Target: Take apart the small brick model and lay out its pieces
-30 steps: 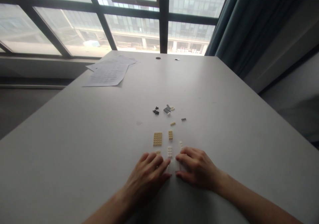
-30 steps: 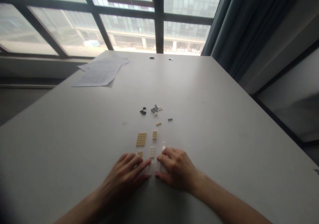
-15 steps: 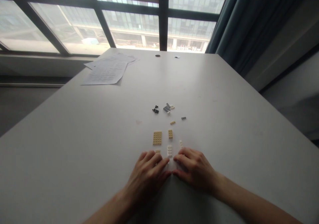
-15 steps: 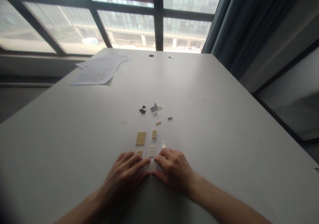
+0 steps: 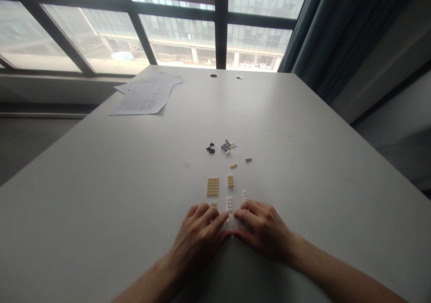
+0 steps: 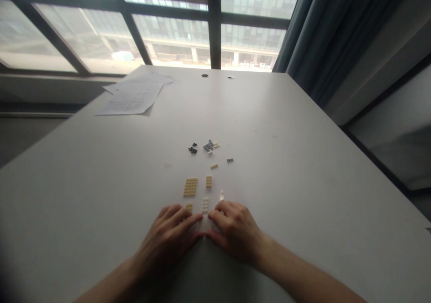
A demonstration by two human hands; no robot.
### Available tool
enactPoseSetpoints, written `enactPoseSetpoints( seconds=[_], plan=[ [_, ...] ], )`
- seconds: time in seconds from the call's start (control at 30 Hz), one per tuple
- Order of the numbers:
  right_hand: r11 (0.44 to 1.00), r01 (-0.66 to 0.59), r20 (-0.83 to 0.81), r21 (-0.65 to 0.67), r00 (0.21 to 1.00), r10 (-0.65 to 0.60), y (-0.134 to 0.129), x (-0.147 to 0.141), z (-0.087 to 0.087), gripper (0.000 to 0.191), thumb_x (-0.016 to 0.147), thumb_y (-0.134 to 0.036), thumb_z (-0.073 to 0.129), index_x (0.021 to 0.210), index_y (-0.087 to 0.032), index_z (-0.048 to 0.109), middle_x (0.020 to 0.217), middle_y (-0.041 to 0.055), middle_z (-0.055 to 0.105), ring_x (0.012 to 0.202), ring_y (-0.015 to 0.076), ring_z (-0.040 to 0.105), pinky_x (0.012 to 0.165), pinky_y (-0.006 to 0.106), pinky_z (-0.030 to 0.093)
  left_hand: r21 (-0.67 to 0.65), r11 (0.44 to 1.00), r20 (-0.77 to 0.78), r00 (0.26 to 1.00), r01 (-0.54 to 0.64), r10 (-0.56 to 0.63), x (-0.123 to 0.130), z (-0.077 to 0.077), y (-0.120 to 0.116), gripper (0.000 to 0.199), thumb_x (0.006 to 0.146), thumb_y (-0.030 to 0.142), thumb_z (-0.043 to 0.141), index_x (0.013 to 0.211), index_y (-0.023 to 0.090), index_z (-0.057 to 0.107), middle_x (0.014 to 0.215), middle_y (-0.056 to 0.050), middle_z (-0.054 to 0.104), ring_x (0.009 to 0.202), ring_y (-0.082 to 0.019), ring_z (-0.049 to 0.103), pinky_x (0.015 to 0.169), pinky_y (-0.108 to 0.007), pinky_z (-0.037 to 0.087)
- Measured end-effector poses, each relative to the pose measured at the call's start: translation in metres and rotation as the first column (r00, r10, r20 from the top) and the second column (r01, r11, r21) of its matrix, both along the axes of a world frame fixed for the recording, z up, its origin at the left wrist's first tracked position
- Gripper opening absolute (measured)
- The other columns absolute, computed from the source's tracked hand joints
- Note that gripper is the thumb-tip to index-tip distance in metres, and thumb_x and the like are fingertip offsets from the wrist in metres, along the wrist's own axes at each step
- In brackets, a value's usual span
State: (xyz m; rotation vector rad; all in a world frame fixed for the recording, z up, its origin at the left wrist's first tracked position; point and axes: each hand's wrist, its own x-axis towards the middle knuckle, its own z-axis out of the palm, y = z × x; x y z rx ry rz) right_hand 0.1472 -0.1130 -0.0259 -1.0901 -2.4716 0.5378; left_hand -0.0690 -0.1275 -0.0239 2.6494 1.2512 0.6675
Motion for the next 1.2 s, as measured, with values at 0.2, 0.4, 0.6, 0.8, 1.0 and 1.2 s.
enactPoseSetpoints(
  seconds=[0.2,0.4,0.6,0.8,1.0,1.2],
  plan=[
    [0.999,0.015,-0.06,0.049,0.998,-0.012,-0.001,0.0,-0.003,0.027,0.086,-0.036,0.062,0.106,-0.019,0.06,0.092,0.0074,0.064,0.083,0.0207,0.061,0.076,0.033,0.049,0.044,0.999,0.03,1.0,-0.011,0.01,0.0,0.0,-0.001,0.022,0.089,0.032,0.058,0.109,0.021,0.06,0.082,-0.004,0.061,0.078,-0.02,0.05,0.072,-0.033,0.038],
    [0.99,0.094,-0.17,0.105,0.983,-0.075,0.0,0.003,0.0,0.019,0.087,-0.031,0.06,0.102,-0.02,0.06,0.091,0.007,0.064,0.081,0.0203,0.062,0.073,0.032,0.051,0.062,0.998,0.141,0.99,-0.031,0.022,-0.004,0.003,0.0,0.019,0.087,0.023,0.06,0.106,0.021,0.06,0.085,-0.004,0.062,0.08,-0.019,0.053,0.074,-0.033,0.041],
    [0.971,0.188,-0.367,0.146,0.922,-0.123,0.006,0.003,-0.003,0.012,0.086,-0.013,0.052,0.092,-0.02,0.059,0.081,0.0043,0.062,0.073,0.0167,0.06,0.068,0.028,0.05,0.012,0.996,0.229,0.97,-0.086,0.081,-0.007,0.01,0.013,0.014,0.086,0.017,0.057,0.099,0.021,0.062,0.088,-0.005,0.063,0.083,-0.019,0.054,0.077,-0.034,0.043],
    [0.952,0.282,-0.448,0.119,0.871,-0.201,0.012,0.002,-0.004,0.013,0.084,-0.01,0.05,0.086,-0.021,0.058,0.077,0.003,0.06,0.068,0.0153,0.058,0.064,0.027,0.048,0.025,0.985,0.202,0.966,-0.173,0.164,0.001,0.019,0.077,0.018,0.089,0.016,0.05,0.098,0.02,0.065,0.094,-0.006,0.064,0.09,-0.021,0.053,0.083,-0.038,0.043],
    [0.949,0.277,-0.435,0.15,0.881,-0.188,0.013,0.002,-0.007,0.013,0.084,-0.011,0.049,0.085,-0.021,0.058,0.076,0.0032,0.06,0.068,0.0156,0.057,0.063,0.027,0.047,0.015,0.975,0.042,0.974,-0.222,0.221,0.016,0.019,0.161,0.03,0.085,0.011,0.05,0.104,0.025,0.068,0.11,-0.008,0.064,0.103,-0.027,0.05,0.088,-0.044,0.036],
    [0.951,0.276,-0.444,0.136,0.875,-0.191,0.014,0.0,-0.011,0.013,0.085,-0.011,0.049,0.085,-0.021,0.057,0.076,0.0032,0.06,0.069,0.0156,0.056,0.064,0.027,0.047,-0.067,0.98,0.116,0.974,-0.186,0.193,0.02,0.01,0.177,0.014,0.082,0.017,0.057,0.079,0.021,0.07,0.093,-0.009,0.068,0.098,-0.026,0.051,0.093,-0.046,0.032]
  ],
)
